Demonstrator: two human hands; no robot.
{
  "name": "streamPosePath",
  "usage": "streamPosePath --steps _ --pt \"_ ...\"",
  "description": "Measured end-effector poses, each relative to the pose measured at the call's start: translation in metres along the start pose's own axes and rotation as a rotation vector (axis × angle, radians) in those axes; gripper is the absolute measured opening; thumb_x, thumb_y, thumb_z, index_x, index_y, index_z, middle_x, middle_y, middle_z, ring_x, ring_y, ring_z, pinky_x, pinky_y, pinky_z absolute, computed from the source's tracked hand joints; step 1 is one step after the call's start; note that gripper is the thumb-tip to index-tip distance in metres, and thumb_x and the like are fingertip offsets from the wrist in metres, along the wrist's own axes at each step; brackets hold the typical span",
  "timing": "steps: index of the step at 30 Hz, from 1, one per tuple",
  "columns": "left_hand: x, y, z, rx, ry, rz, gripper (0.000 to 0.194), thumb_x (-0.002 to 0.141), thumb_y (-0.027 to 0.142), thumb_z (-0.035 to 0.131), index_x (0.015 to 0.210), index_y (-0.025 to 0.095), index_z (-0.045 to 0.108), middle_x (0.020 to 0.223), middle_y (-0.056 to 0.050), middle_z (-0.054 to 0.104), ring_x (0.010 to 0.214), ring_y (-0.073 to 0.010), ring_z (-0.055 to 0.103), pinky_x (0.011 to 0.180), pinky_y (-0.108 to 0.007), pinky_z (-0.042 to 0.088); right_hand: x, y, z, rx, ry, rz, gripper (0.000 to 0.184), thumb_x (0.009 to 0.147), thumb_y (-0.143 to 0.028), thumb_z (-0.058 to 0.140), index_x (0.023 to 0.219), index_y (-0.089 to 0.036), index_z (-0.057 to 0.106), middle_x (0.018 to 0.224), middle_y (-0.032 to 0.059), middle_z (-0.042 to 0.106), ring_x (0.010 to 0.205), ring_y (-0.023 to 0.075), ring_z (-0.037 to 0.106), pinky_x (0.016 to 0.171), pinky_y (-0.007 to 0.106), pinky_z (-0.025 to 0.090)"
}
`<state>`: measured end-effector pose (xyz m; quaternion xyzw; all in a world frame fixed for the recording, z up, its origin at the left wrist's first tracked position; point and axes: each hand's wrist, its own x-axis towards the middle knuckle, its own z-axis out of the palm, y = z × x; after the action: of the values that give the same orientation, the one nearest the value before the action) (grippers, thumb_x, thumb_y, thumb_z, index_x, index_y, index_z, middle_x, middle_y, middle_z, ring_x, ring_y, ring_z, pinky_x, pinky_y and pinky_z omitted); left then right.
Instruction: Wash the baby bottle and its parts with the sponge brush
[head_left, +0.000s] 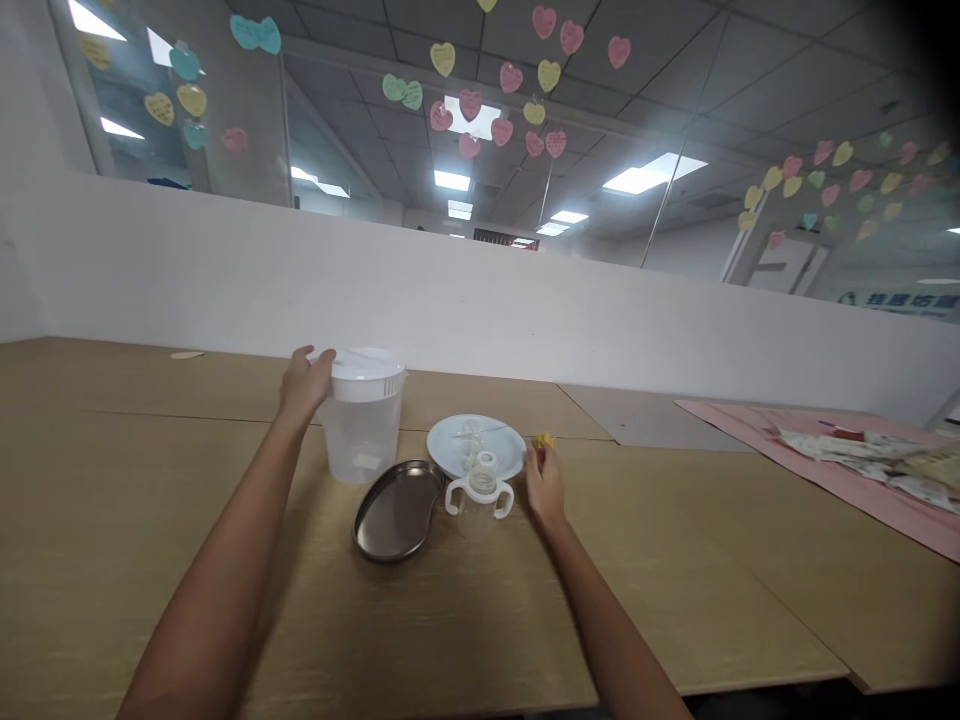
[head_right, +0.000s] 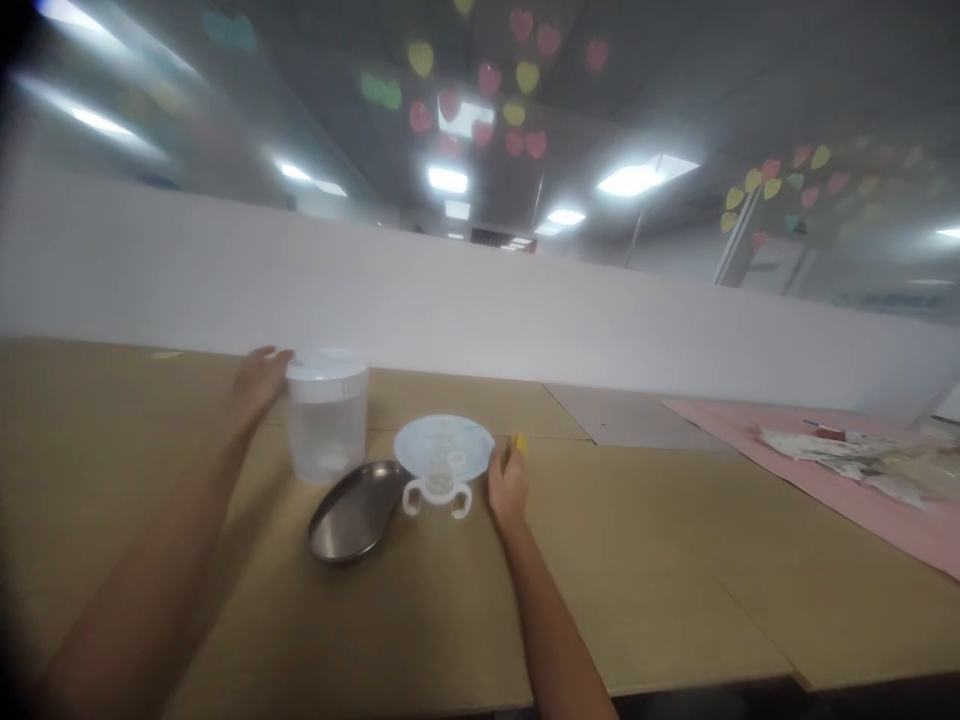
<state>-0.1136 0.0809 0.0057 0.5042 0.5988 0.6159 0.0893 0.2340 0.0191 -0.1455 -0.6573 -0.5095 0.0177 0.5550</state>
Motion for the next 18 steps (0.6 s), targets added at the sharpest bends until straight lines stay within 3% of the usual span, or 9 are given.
streamPosePath --steps 3,5,11,18 --pt "-0.01 0.017 -0.004 0.22 0.059 0.108 0.074 0.066 0.052 0.051 0.122 0.007 0.038 0.09 -0.024 0.06 0.099 -0.043 0.049 0.084 -0.061 0.027 0.006 0.013 -0.001 -0.056 0.116 0.068 0.047 0.078 -0.047 0.037 0.108 -0.014 0.05 0.106 0.015 0.058 0.097 0.0263 0.054 0.083 0.038 0.04" --pt "-0.018 0.027 0.0 0.345 0.08 0.199 0.077 0.067 0.051 0.05 0.127 0.007 0.033 0.088 -0.024 0.06 0.097 -0.0431 0.049 0.082 -0.061 0.029 0.008 0.023 0.0 -0.084 0.137 0.094 0.043 0.076 -0.045 0.039 0.103 -0.015 0.052 0.099 0.0148 0.06 0.093 0.0265 0.056 0.078 0.037 0.041" --pt "-0.028 0.038 0.009 0.444 0.008 0.239 0.057 0.074 0.035 0.042 0.125 0.009 0.037 0.085 -0.022 0.061 0.083 -0.0375 0.057 0.072 -0.051 0.04 0.009 0.035 0.004 -0.156 0.106 0.112 0.04 0.073 -0.04 0.038 0.1 -0.013 0.052 0.097 0.0182 0.06 0.09 0.0291 0.058 0.072 0.039 0.042" --pt "-0.016 0.026 -0.003 0.44 0.04 0.234 0.047 0.076 0.032 0.039 0.114 0.006 0.046 0.079 -0.021 0.061 0.084 -0.0391 0.057 0.069 -0.052 0.039 0.008 0.037 0.005 -0.226 0.054 0.085 0.038 0.071 -0.036 0.04 0.097 -0.013 0.054 0.093 0.019 0.06 0.088 0.0308 0.058 0.07 0.04 0.043"
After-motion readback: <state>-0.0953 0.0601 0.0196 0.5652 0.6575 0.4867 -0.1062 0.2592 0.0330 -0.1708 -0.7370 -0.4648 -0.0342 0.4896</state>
